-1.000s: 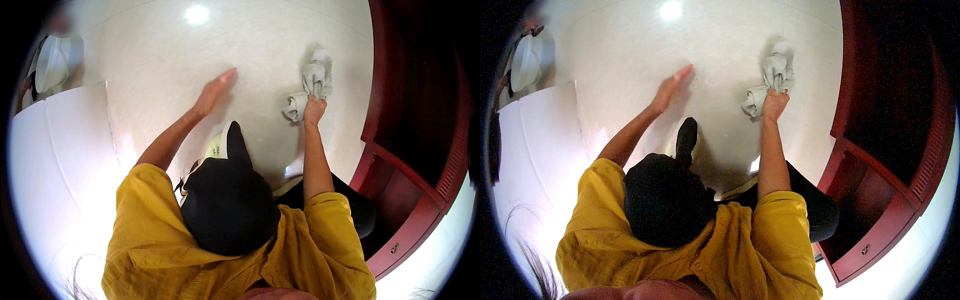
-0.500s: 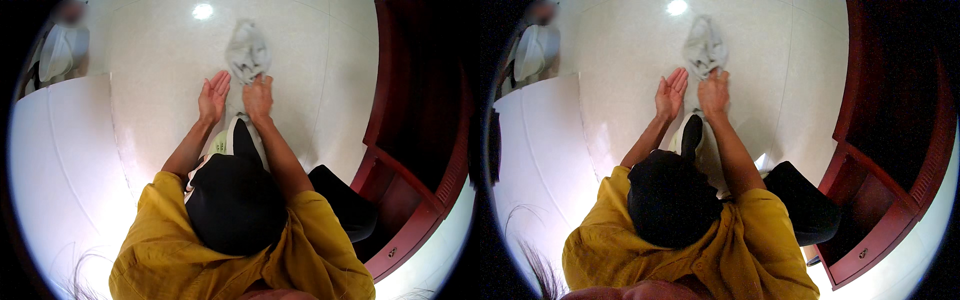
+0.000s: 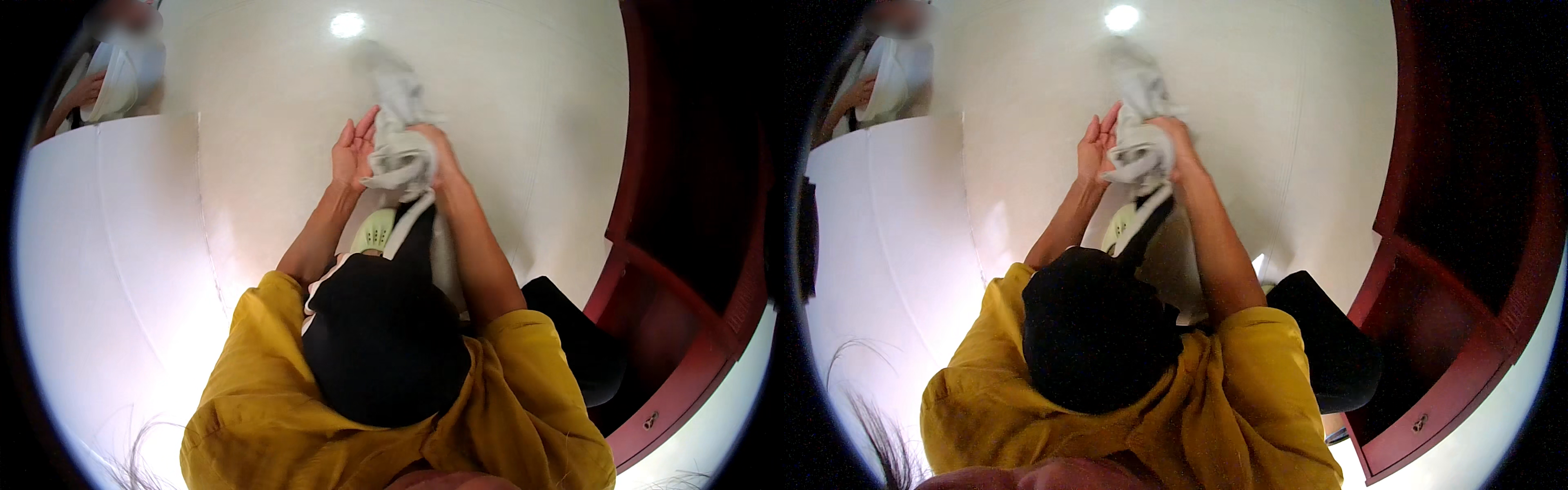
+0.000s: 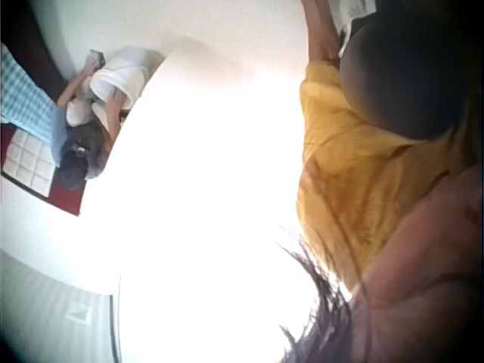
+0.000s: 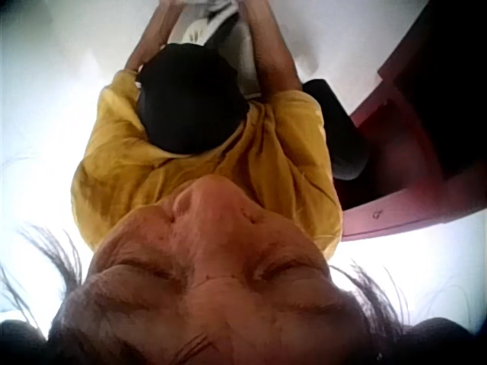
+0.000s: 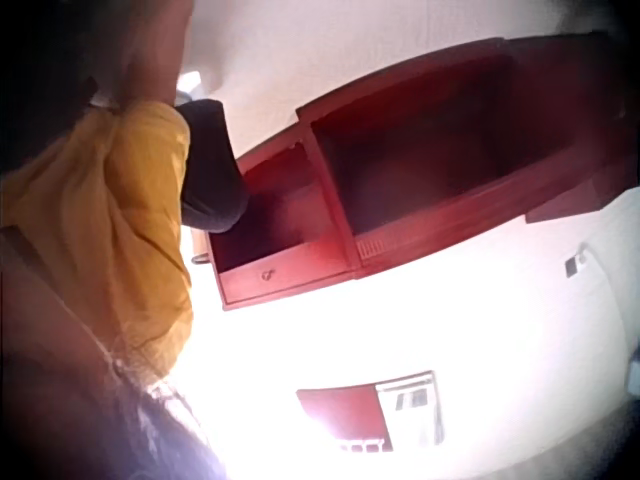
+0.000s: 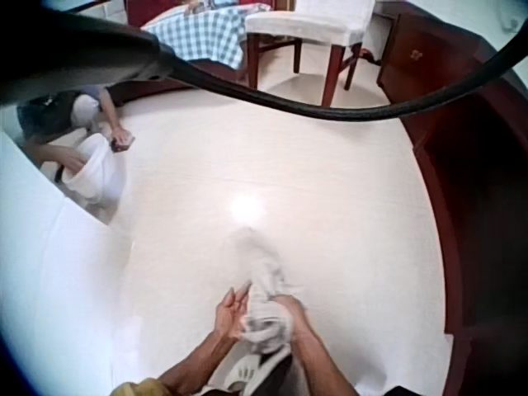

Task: The person cleans the floor by hand with a cloth, wiping the tiles, dipping the cloth into a bucket, and wringing it out before continuing to wipe different areas.

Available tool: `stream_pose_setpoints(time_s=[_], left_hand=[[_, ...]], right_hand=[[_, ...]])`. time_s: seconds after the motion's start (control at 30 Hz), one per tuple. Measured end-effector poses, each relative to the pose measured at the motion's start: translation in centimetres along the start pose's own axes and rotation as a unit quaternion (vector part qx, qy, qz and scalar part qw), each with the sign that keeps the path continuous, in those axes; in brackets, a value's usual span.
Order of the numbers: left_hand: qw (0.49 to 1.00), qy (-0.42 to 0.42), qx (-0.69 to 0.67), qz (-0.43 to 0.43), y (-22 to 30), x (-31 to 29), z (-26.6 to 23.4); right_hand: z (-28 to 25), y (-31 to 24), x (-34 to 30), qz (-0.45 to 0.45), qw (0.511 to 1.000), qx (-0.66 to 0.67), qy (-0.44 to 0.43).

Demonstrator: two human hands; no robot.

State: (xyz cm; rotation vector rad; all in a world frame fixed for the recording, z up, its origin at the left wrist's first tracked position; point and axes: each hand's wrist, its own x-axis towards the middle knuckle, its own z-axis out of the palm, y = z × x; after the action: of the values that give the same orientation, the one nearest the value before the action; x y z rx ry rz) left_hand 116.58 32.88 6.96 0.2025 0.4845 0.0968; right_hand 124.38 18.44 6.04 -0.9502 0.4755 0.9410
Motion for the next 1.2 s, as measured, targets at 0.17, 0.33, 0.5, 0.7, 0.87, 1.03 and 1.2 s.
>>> stream_pose_setpoints(time_s=[0.17, 0.33, 0.5, 0.7, 0.87, 1.03, 1.2], left_hand=[[0.968, -0.065, -0.236, -0.051, -0.7, 1.3, -0.2], [0.964, -0.035, -0.257, -0.050, 0.0, 1.0, -0.4], [0.957, -0.028, -0.288, -0.032, 2.7, -0.2, -3.1], [0.970, 0.010, -0.242, 0.025, 6.0, -2.2, -6.1], [0.970, 0.081, -0.221, 0.059, 6.5, -3.9, -6.4], [0.977, 0.069, -0.195, 0.048, 6.3, -4.1, -5.8], [0.986, 0.046, -0.156, 0.026, 6.5, -4.0, -6.6]], right_hand=[[-2.0, -4.7, -5.0, -0.097, 0.993, 0.001, 0.070], [-7.0, -7.7, -6.2, -0.159, 0.979, 0.081, 0.101], [-7.6, -6.8, -4.9, -0.185, 0.882, -0.308, 0.305], [-4.1, -4.5, -2.1, -0.239, 0.712, -0.601, 0.274], [2.7, -2.1, -2.3, -0.201, 0.659, -0.698, 0.196], [6.7, 2.0, -4.1, -0.212, 0.628, -0.738, 0.124], [5.5, 5.1, -2.3, -0.308, 0.528, -0.786, 0.093]])
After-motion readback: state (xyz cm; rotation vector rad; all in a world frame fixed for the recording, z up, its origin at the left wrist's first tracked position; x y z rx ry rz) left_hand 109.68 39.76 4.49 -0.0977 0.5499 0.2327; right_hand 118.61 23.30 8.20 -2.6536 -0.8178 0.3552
